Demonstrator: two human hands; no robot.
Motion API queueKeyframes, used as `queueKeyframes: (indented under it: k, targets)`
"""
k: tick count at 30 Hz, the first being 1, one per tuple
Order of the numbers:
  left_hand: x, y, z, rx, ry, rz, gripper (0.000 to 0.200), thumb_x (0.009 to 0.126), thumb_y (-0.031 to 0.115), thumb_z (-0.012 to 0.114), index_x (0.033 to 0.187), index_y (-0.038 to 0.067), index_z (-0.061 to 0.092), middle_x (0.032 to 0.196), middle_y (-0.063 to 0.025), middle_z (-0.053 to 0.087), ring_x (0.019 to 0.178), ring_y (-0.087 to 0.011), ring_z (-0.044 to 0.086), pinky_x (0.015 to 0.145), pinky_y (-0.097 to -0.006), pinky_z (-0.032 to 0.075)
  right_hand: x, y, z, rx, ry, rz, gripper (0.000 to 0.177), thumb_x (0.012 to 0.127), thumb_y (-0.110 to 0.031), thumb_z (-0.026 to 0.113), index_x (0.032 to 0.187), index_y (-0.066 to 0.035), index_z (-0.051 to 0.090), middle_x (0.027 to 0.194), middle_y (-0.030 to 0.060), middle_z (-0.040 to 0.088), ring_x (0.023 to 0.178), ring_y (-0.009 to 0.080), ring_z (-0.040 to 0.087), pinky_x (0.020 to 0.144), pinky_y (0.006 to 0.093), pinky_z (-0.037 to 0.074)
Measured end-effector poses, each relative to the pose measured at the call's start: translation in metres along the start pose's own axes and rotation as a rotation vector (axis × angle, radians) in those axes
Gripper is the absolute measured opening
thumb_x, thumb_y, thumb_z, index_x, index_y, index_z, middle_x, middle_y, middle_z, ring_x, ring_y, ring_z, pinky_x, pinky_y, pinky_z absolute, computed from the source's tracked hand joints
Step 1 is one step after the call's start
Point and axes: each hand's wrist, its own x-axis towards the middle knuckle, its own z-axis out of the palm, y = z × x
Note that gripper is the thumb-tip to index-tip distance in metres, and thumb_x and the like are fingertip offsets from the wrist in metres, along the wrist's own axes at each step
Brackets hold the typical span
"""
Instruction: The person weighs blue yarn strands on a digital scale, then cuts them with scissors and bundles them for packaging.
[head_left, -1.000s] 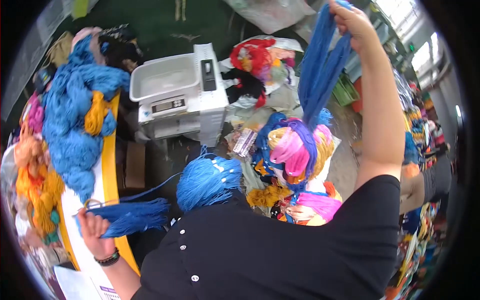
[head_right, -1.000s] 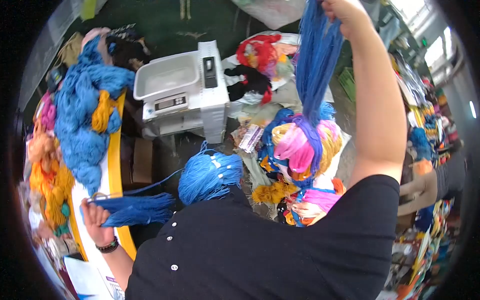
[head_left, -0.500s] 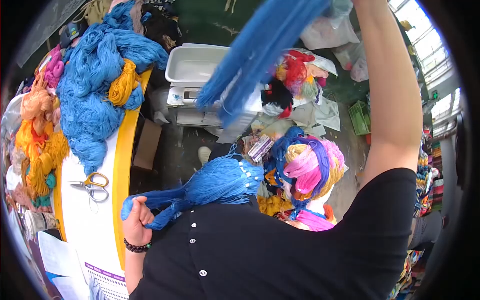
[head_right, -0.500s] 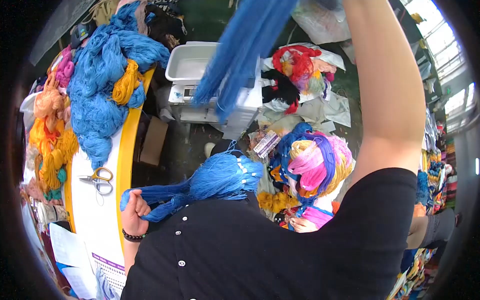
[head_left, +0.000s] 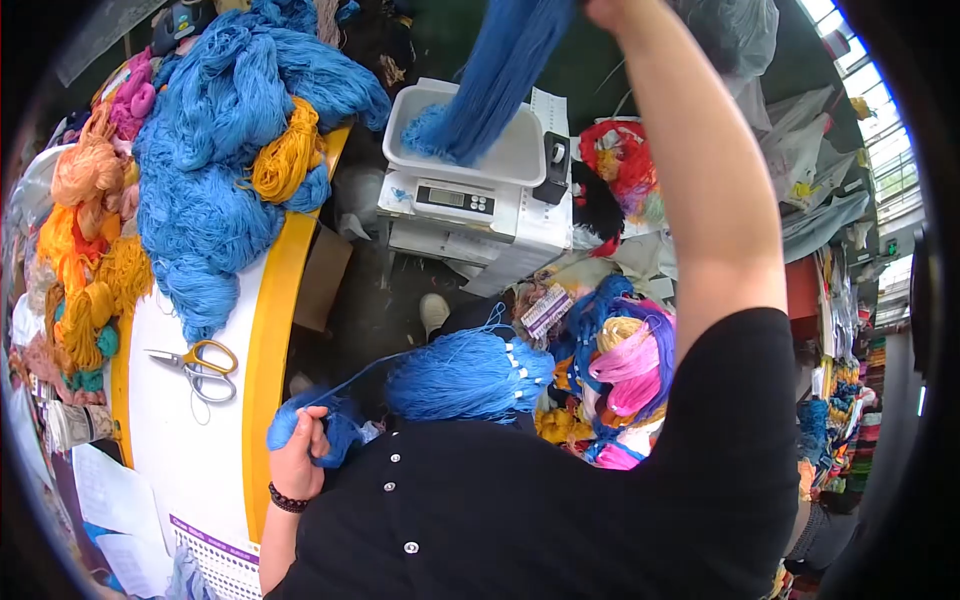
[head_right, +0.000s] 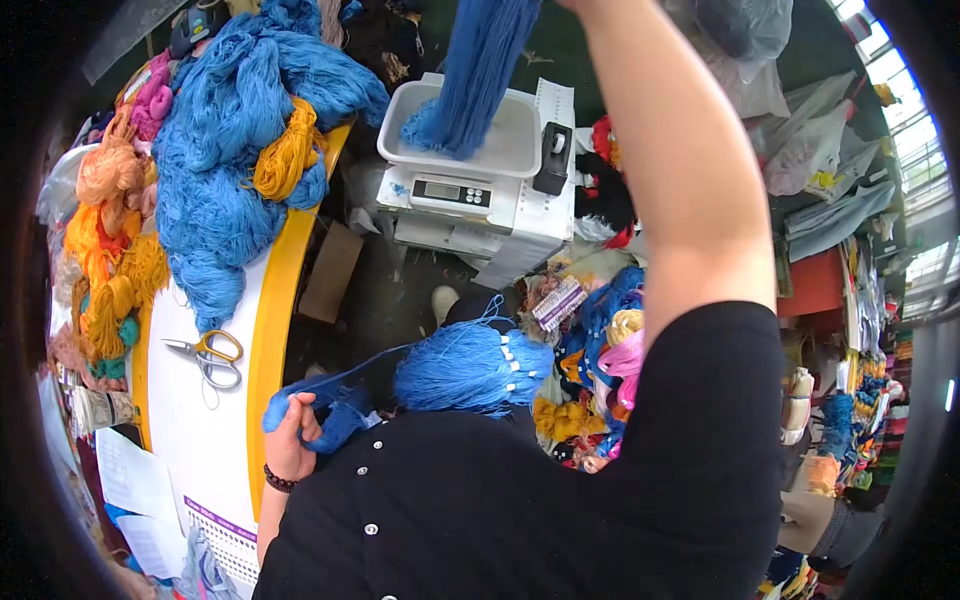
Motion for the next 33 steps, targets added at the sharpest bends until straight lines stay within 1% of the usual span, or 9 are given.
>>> queueKeyframes:
  k: [3,6,8,10,12,18,21,25,33]
  targets:
    - [0.008,-0.001,0.006,0.035,0.067,0.023,0.026,0.097,0.024,0.052,0.101,0.001,0.063,0.077,-0.0023,0.058,0.059,-0.0087,0.046,0.057,-0.0226,0.038,0.010,0.102,0.003,-0.353,-0.133,0.083,0.020,0.089,-0.020,0.061,0.073,-0.008,0.060,0.060,-0.0002,0.054,0.052,0.0129,0.046,0.051,0.0303,0.040]
    - [0.014,0.003,0.011,0.065,0.108,0.026,0.025,0.097,0.023,0.053,0.099,0.001,0.065,0.087,-0.0064,0.066,0.065,-0.0107,0.054,0.062,-0.0236,0.044,-0.049,0.181,0.025,-0.952,-0.335,0.008,0.025,0.085,-0.032,0.065,0.102,-0.014,0.069,0.087,0.0058,0.068,0.080,0.0168,0.063,0.069,0.0339,0.050]
    - [0.016,0.006,0.010,0.067,0.083,-0.024,0.026,0.097,0.023,0.053,0.101,0.000,0.064,0.086,-0.0081,0.067,0.069,-0.0126,0.058,0.067,-0.0249,0.048,-0.108,0.201,0.048,-1.353,-0.319,-0.046,0.023,0.080,-0.029,0.062,0.092,-0.010,0.069,0.096,0.0173,0.066,0.096,0.0346,0.062,0.081,0.0481,0.047]
    - [0.019,0.008,0.009,0.033,0.075,-0.038,0.026,0.097,0.023,0.053,0.101,0.000,0.064,0.085,-0.0083,0.066,0.069,-0.0128,0.059,0.067,-0.0250,0.048,-0.155,0.201,0.060,-1.471,-0.468,-0.039,0.017,0.075,-0.018,0.062,0.087,-0.008,0.067,0.101,0.0137,0.065,0.101,0.0320,0.059,0.084,0.0486,0.043]
    - [0.021,0.009,0.009,0.001,0.062,-0.055,0.027,0.097,0.023,0.053,0.102,-0.001,0.063,0.083,-0.0084,0.066,0.069,-0.0129,0.059,0.067,-0.0251,0.049,-0.195,0.231,0.056,-1.444,-0.325,-0.346,0.020,0.071,-0.016,0.066,0.089,-0.007,0.065,0.108,0.0120,0.062,0.106,0.0293,0.055,0.089,0.0481,0.040]
    - [0.028,0.010,0.020,-0.061,0.026,-0.003,0.030,0.098,0.027,0.051,0.106,-0.001,0.062,0.087,-0.0095,0.066,0.071,-0.0150,0.062,0.068,-0.0270,0.051,-0.265,0.174,0.094,-1.059,0.152,-0.211,0.028,0.072,-0.016,0.072,0.097,-0.005,0.062,0.106,0.0125,0.061,0.101,0.0329,0.057,0.087,0.0407,0.044]
    - [0.031,0.018,0.037,-0.091,0.016,0.004,0.031,0.098,0.029,0.049,0.112,0.003,0.059,0.099,-0.0081,0.066,0.083,-0.0158,0.064,0.076,-0.0292,0.052,-0.327,0.119,0.139,-0.514,-0.114,0.091,0.010,0.079,-0.014,0.068,0.080,-0.004,0.066,0.078,0.0108,0.064,0.074,0.0261,0.063,0.065,0.0335,0.050]
    - [0.030,0.015,0.057,-0.023,-0.212,0.155,0.044,0.101,0.029,0.039,0.135,0.001,0.043,0.140,-0.0104,0.044,0.125,-0.0204,0.045,0.103,-0.0352,0.036,-0.388,0.081,0.189,-0.099,-0.410,0.080,0.018,0.083,-0.017,0.066,0.094,-0.003,0.067,0.084,0.0113,0.067,0.079,0.0259,0.064,0.068,0.0334,0.050]
    - [0.005,0.009,0.069,-0.100,-0.314,0.104,0.044,0.101,0.028,0.040,0.132,-0.002,0.045,0.137,-0.0131,0.048,0.122,-0.0217,0.048,0.103,-0.0353,0.037,-0.417,0.068,0.197,0.124,-0.504,0.469,0.019,0.090,-0.016,0.063,0.095,0.003,0.066,0.072,0.0015,0.061,0.068,0.0068,0.053,0.062,0.0239,0.045]
